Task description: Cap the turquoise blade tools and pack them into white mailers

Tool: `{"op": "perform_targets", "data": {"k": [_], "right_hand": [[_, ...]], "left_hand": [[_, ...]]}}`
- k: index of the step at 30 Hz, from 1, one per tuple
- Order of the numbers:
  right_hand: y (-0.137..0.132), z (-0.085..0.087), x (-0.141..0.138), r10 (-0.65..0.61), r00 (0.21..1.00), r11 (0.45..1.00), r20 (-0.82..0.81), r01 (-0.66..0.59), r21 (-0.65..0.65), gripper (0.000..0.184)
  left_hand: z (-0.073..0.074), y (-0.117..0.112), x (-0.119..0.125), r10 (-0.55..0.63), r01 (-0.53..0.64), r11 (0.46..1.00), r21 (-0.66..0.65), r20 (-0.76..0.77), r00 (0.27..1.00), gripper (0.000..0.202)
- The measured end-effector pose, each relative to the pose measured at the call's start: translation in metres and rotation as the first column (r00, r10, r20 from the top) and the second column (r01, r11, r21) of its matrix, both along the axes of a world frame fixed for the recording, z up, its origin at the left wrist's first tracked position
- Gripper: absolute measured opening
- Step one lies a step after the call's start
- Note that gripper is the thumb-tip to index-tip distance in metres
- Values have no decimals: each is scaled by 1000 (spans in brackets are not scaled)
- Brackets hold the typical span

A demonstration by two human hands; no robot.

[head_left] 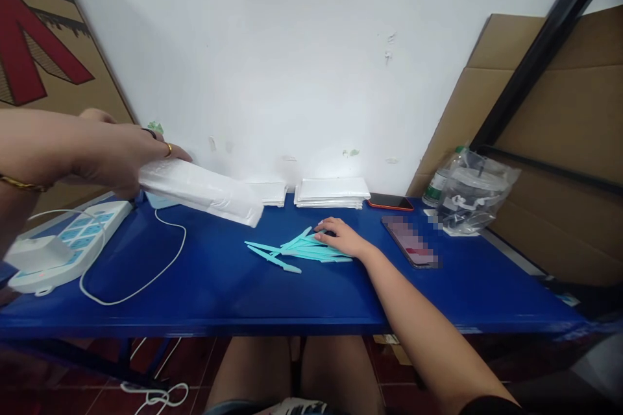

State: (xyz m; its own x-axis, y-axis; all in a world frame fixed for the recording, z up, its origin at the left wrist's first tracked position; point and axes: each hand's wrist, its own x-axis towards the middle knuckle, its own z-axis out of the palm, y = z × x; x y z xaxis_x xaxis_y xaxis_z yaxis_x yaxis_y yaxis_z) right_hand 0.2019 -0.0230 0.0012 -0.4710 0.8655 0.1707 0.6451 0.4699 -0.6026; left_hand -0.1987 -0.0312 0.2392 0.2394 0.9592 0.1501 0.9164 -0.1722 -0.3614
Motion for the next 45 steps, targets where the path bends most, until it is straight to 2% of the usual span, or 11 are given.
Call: {"op": "perform_targets", "data": {"k": [2, 4, 11, 17, 21, 23, 27, 29, 35, 40, 45], "right_hand": [[1, 3, 8, -22, 1000, 1000, -22, 22, 12, 47], [4, 5, 19, -85, 995, 996, -58, 87, 34, 47], [16, -1, 46, -262, 960, 962, -102, 268, 47, 41], [14, 4, 46, -240, 969, 969, -62, 243, 44, 39], [5, 15, 64, -234, 971, 966, 48, 238, -99, 43], [-2, 20, 72, -181, 975, 952, 133, 207, -226, 63], [-8, 24, 65, -59, 963, 932, 264, 148, -330, 116], [-7, 24, 52, -8, 958, 944, 288, 103, -315, 123], [0, 21, 28, 194, 962, 954, 192, -140, -264, 81], [-3, 22, 32, 243, 962, 952, 124, -213, -220, 61], [-5, 20, 22, 244, 968, 955, 63, -229, -190, 51]], "left_hand": [[-14, 2, 9, 56, -64, 988, -138, -60, 997, 83], [-38, 7, 24, 3, -6, 981, -195, -19, 1000, 85], [-151, 58, 71, -120, 222, 897, -382, 274, 954, 81], [-205, 82, 77, -144, 207, 965, -163, 331, 933, 84], [-216, 68, 78, -142, 170, 985, -32, 416, 898, 74], [-217, 53, 81, -184, 237, 971, -42, 505, 843, 71], [-222, 18, 96, -358, 603, 759, -244, 616, 701, 90], [-228, 7, 108, -369, 615, 749, -247, 616, 696, 91], [-238, 10, 133, -319, 581, 782, -224, 656, 684, 81], [-233, 12, 137, -246, 514, 837, -189, 709, 661, 102], [-231, 10, 138, -299, 606, 766, -213, 717, 630, 82]]}}
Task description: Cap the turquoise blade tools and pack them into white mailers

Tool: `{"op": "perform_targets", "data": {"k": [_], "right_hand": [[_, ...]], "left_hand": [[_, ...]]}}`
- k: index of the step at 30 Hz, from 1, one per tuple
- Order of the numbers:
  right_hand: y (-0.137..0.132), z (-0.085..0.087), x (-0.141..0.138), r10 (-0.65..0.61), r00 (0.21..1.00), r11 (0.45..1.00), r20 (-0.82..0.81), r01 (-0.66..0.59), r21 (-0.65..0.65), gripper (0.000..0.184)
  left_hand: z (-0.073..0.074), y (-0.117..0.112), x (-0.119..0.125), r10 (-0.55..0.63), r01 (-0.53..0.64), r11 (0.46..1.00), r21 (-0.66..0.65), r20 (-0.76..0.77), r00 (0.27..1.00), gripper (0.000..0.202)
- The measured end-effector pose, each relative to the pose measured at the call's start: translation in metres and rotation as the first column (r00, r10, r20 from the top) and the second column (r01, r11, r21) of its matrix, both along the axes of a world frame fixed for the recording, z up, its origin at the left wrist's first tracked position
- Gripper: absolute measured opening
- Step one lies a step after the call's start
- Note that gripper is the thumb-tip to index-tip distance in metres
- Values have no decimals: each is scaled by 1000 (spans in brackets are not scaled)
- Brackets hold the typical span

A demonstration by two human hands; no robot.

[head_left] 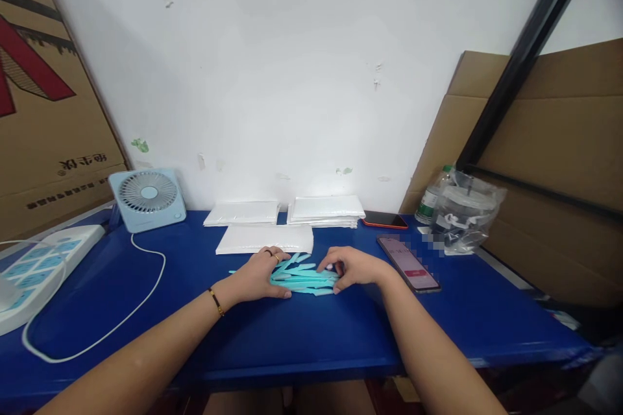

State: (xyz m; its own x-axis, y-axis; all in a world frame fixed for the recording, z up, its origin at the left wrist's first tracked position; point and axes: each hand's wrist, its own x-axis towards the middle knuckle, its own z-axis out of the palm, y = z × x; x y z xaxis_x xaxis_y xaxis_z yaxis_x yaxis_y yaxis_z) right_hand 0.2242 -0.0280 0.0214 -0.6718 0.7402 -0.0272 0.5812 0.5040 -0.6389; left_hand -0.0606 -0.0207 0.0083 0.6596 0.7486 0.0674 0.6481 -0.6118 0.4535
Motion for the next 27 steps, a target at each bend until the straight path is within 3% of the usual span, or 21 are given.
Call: {"op": "perform_targets", "data": {"k": [6, 9, 13, 18, 20, 24, 27], "right_hand": [[-2, -2, -11, -72, 986, 997, -151, 67, -33, 55], [-2, -1, 2, -174, 982, 984, -79, 171, -49, 68], [-1, -5, 9, -284, 958, 934, 24, 282, -220, 75], [-2, -12, -2, -164, 972, 942, -166, 104, -320, 60], [3, -15, -2, -168, 960, 954, -226, 100, -283, 59], [24, -23, -6, -356, 894, 934, -274, 345, -90, 52], [41, -24, -29, -334, 914, 942, -231, 333, -44, 47]], "left_hand": [[-3, -8, 18, -53, 54, 998, -24, 16, 998, 61], [-4, -12, 25, -24, 24, 997, 67, -9, 1000, 62], [-10, -14, 25, -6, 14, 987, 163, -50, 999, 65], [-13, -17, 27, -16, 30, 979, 201, -72, 997, 60], [-12, -20, 31, -17, 36, 971, 236, -81, 997, 58], [-11, -23, 40, -19, 43, 966, 253, -100, 995, 57], [-11, -23, 45, -15, 39, 970, 239, -100, 995, 58]]}}
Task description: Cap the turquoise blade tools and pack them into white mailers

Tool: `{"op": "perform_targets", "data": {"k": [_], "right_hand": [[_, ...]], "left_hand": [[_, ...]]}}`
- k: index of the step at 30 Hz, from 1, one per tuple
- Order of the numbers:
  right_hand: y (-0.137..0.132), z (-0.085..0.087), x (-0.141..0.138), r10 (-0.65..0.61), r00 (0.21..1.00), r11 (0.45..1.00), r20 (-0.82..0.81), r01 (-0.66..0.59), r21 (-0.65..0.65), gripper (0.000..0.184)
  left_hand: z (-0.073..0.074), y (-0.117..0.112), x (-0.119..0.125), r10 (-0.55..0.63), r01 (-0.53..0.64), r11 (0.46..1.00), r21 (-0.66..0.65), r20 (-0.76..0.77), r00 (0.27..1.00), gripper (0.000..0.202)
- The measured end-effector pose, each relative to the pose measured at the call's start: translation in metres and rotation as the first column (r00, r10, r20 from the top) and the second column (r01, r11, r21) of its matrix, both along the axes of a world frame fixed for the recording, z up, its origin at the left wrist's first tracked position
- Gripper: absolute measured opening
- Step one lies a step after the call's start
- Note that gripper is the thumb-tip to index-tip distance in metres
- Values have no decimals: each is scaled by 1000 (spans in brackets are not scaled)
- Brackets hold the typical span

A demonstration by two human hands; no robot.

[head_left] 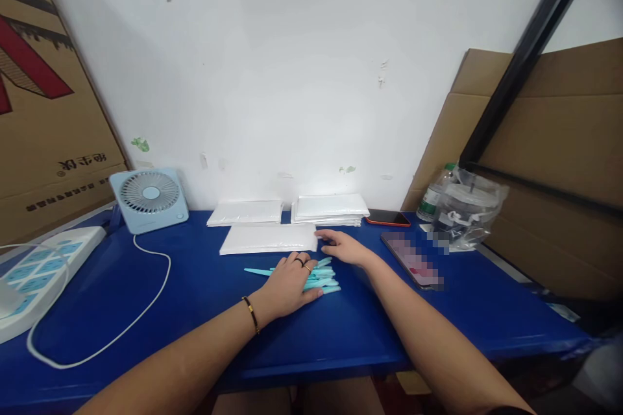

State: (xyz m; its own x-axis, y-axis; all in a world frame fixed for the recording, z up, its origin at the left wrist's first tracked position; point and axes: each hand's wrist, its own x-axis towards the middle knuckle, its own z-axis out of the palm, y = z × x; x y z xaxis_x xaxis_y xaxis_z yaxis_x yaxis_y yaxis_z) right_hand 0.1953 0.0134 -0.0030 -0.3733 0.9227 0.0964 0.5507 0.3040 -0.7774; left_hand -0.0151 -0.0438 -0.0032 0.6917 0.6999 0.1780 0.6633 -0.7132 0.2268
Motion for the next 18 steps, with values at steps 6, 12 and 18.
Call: {"op": "perform_targets", "data": {"k": [6, 12, 18], "right_hand": [[10, 19, -43, 208, 977, 976, 36, -210, 54, 41], [2, 27, -2, 254, 935, 958, 249, -279, 69, 26], [-2, 17, 14, 252, 938, 967, 239, -250, -40, 29]], "left_hand": [[7, 11, -14, -18, 26, 996, -83, 96, 995, 52], [19, 43, -39, 93, -69, 968, -240, 90, 992, 33], [17, 64, -46, 165, -130, 957, -259, 117, 979, 32]]}}
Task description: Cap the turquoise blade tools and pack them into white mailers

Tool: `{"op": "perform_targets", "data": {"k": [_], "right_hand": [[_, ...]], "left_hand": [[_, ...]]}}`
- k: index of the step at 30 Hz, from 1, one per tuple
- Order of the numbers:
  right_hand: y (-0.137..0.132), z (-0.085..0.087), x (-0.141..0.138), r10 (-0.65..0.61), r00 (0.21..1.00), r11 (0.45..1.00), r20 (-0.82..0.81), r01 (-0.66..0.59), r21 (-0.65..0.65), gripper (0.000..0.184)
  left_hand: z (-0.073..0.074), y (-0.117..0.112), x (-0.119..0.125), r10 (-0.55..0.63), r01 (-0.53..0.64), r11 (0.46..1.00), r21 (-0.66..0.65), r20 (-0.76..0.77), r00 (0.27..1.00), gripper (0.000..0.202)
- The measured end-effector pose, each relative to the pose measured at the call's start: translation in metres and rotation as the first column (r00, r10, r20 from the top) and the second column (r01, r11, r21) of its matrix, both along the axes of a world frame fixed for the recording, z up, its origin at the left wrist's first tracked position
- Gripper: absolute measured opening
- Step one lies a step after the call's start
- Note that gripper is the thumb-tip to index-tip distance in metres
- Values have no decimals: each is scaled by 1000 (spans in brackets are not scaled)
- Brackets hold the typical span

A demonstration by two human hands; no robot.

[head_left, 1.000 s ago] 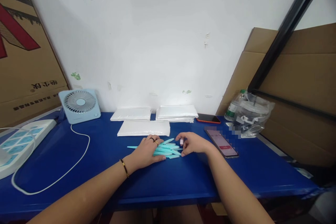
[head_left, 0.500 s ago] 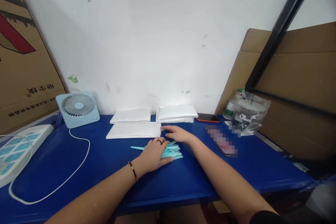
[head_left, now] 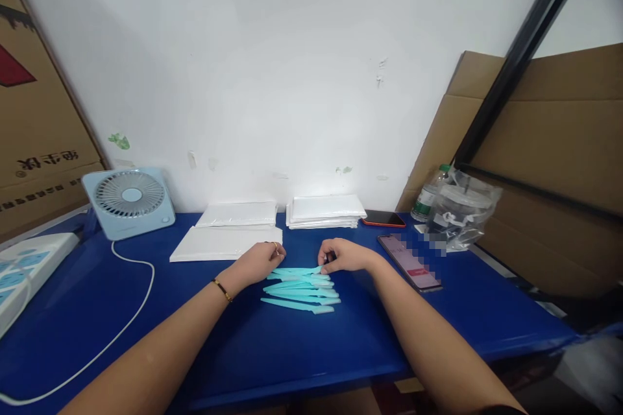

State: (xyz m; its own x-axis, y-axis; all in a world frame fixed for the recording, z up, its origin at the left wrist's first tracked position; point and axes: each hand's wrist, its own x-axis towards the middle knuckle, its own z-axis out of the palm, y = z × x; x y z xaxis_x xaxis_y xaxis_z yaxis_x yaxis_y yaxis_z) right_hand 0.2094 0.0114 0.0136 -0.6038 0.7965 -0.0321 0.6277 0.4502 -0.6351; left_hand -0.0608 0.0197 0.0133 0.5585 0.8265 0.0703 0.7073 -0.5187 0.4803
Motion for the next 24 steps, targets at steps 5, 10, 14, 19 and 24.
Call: {"op": "perform_targets", "data": {"k": [5, 10, 14, 19, 24], "right_hand": [[5, -3, 9, -133, 974, 978, -185, 99, -182, 31], [9, -6, 18, -257, 889, 954, -378, 172, -245, 32], [14, -11, 29, -295, 879, 941, -373, 200, -273, 33], [19, -14, 37, -297, 927, 951, -231, 265, -158, 37], [9, -7, 24, -205, 973, 968, -105, 217, 125, 30]], "left_hand": [[7, -5, 5, -48, 48, 999, -5, 25, 999, 48], [9, -7, 25, -144, 145, 988, 53, -14, 989, 36], [0, 6, 33, -53, 59, 996, 69, -91, 995, 30], [-5, 15, 29, 32, -4, 983, 185, -149, 988, 25], [-2, 7, 25, -43, 68, 972, 225, -113, 993, 25]]}}
